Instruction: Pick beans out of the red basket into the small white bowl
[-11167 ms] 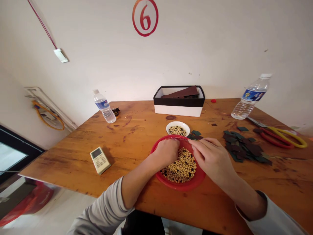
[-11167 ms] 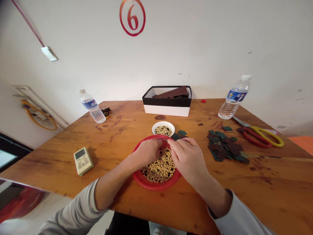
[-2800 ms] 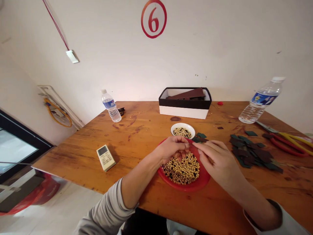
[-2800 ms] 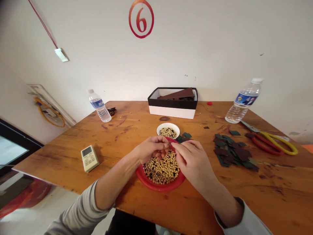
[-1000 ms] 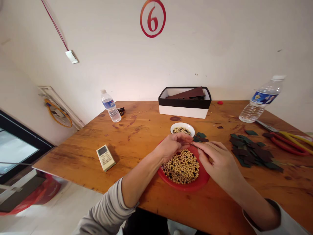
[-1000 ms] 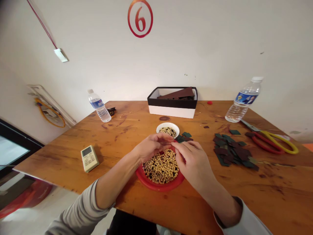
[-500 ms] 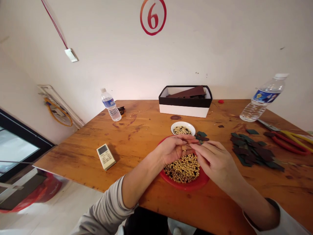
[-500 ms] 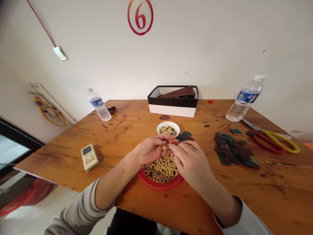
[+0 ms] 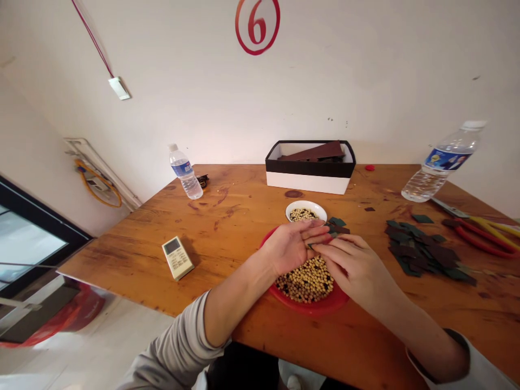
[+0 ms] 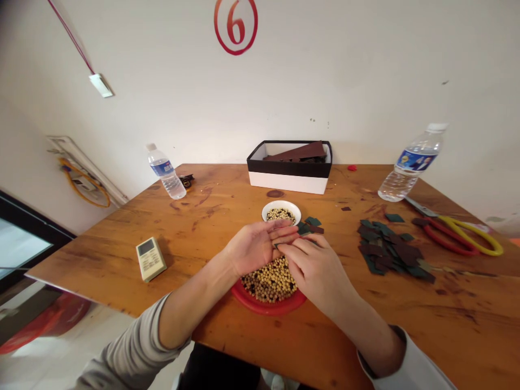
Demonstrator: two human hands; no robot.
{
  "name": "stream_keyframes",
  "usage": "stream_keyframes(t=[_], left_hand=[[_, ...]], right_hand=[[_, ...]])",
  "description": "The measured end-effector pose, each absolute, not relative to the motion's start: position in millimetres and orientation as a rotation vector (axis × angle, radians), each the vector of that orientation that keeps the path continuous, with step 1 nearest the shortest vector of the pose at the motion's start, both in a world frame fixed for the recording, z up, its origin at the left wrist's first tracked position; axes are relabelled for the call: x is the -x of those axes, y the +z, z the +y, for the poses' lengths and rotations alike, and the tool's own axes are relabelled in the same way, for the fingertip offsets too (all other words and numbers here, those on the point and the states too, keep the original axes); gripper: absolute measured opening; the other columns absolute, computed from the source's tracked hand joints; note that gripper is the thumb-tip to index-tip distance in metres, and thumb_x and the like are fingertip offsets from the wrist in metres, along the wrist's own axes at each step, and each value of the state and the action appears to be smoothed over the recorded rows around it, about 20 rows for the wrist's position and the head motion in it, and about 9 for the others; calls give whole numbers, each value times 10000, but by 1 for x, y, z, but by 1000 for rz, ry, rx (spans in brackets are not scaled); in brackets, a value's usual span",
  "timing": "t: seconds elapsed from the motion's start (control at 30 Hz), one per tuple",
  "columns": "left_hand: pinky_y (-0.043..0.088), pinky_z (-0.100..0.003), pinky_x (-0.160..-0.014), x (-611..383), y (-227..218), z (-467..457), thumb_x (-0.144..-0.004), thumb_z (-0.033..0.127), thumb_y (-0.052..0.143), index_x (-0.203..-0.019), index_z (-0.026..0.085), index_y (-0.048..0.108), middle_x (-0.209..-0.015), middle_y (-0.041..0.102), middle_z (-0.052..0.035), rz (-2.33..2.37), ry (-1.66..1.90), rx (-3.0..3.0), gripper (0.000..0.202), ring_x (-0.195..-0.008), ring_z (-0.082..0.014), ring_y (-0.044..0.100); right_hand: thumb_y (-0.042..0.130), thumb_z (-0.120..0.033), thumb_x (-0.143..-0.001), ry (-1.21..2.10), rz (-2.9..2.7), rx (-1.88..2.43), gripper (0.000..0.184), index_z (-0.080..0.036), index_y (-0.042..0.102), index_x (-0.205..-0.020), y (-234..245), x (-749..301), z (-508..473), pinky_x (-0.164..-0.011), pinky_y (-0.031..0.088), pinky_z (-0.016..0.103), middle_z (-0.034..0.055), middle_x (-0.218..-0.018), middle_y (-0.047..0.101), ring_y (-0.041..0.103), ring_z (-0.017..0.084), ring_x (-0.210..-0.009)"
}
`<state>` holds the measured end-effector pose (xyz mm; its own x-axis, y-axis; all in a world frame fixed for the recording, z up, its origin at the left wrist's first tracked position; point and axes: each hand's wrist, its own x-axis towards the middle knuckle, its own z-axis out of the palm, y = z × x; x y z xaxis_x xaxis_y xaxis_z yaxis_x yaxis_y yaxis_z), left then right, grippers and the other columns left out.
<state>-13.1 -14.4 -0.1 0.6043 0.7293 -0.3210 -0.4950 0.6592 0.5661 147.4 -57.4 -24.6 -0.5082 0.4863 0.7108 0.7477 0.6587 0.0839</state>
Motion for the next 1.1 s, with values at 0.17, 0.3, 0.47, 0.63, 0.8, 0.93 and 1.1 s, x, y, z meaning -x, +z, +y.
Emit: stream_keyframes(t=[0.17, 0.3, 0.47, 0.63, 0.8, 0.93, 1.1], left_hand=[[429, -266, -789, 13, 2, -17, -869, 185, 509, -912, 106, 663, -944, 665, -108, 520, 740, -469, 178, -843, -155, 606], [423, -263, -785, 13, 1, -18, -856, 212, 541, -927, 116, 662, -971, 655, -109, 495, 745, -482, 170, -869, -160, 595], [430, -260, -747, 13, 0, -18, -855, 241, 547, -927, 130, 661, -991, 660, -106, 526, 748, -508, 174, -871, -158, 596], [464, -302, -746, 17, 0, -15, -866, 231, 516, -890, 147, 650, -993, 656, -95, 693, 668, -827, 160, -854, -158, 587], [443, -341, -851, 26, -6, -11, -742, 78, 533, -649, 192, 593, -718, 615, -42, 1046, 720, -1725, 158, -848, -200, 578], [432, -373, -857, 31, -18, -14, -645, 37, 554, -494, 227, 478, -552, 505, -42, 1080, 676, -2138, 254, -850, -273, 598], [432, -354, -768, 26, -22, -20, -641, 48, 530, -474, 220, 437, -527, 470, -33, 1114, 575, -2193, 258, -727, -247, 588]], right_hand=[[434, -85, -881, -542, -2188, 954, 263, -197, 667, -931, -24, -146, -57, -756, 480, 324, 26, -803, 702, 598, 169, -733], [428, -83, -879, -461, -2227, 950, 270, -217, 662, -881, -23, -148, -56, -783, 478, 334, 13, -797, 698, 607, 159, -725], [426, -87, -880, -416, -2226, 943, 253, -214, 644, -862, -23, -147, -57, -785, 482, 333, 6, -781, 698, 610, 158, -722], [437, -83, -867, -372, -2205, 951, 246, -217, 636, -921, -25, -149, -57, -787, 490, 341, 9, -844, 721, 636, 164, -757], [457, -111, -871, -355, -2115, 1038, 221, -221, 636, -934, -24, -153, -57, -747, 498, 346, 7, -795, 722, 643, 168, -715], [462, -134, -884, -389, -2078, 1049, 208, -226, 642, -933, -25, -154, -56, -738, 512, 347, 6, -810, 731, 651, 173, -712], [456, -139, -891, -391, -2045, 1048, 209, -216, 644, -945, -27, -152, -56, -703, 535, 339, 17, -812, 731, 654, 187, -741]])
